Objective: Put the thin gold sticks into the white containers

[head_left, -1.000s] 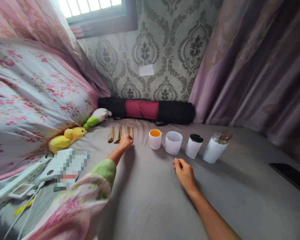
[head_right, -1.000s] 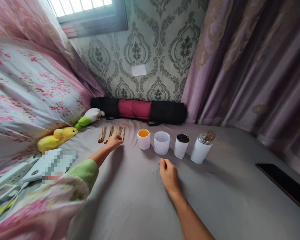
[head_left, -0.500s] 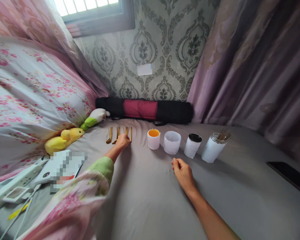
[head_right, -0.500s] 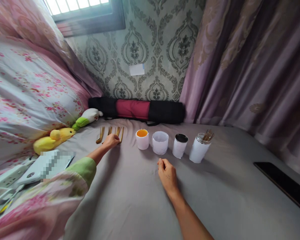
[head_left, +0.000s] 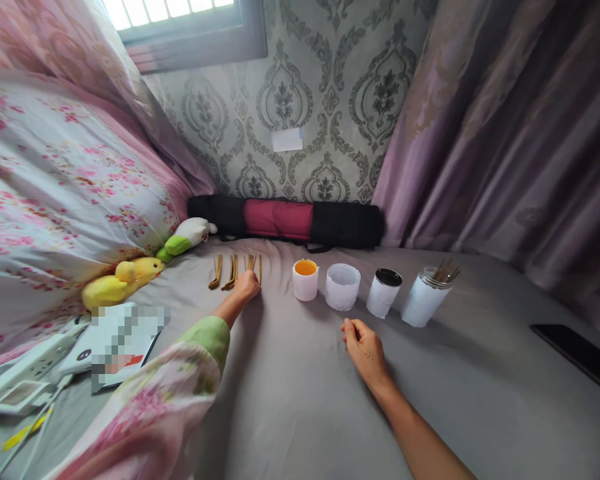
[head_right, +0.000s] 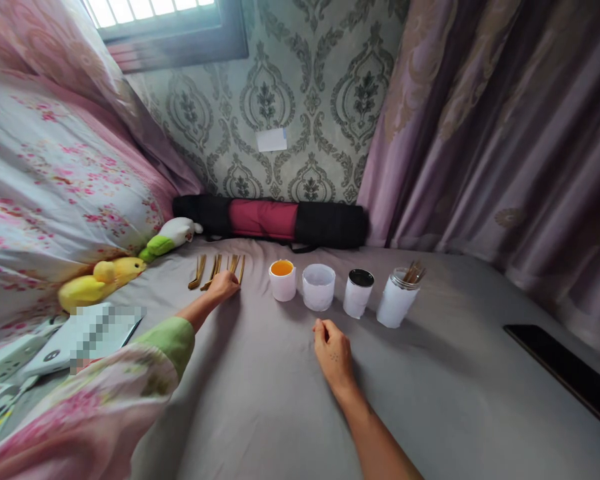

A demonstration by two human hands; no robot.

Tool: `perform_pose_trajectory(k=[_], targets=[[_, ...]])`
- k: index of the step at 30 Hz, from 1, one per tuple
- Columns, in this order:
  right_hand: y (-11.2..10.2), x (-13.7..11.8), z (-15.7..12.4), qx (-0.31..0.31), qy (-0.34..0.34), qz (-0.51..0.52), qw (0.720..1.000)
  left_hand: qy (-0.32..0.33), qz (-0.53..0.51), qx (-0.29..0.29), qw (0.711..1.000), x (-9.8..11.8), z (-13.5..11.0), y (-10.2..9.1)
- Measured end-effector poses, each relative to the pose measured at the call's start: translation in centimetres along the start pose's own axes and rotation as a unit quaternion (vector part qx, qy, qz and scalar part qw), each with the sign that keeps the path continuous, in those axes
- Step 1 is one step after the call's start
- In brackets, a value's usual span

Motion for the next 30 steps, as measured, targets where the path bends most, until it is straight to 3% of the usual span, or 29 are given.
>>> perform_pose_trajectory(k=[30], targets=[[-0.02,-0.16,-0.03,0.004,-0.012,-0.012,1.0,-0.008,0.014,0.004,1.0,-0.1,0.23,0.18]])
Point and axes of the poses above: each hand's wrist, its own z-axis towards the middle knuckle, its own y-axis out of the palm, x = y × z, the point moved 4 cm from there along z, towards the middle knuckle, and after that the axes turned 6 degrees about z, right-handed, at the moved point
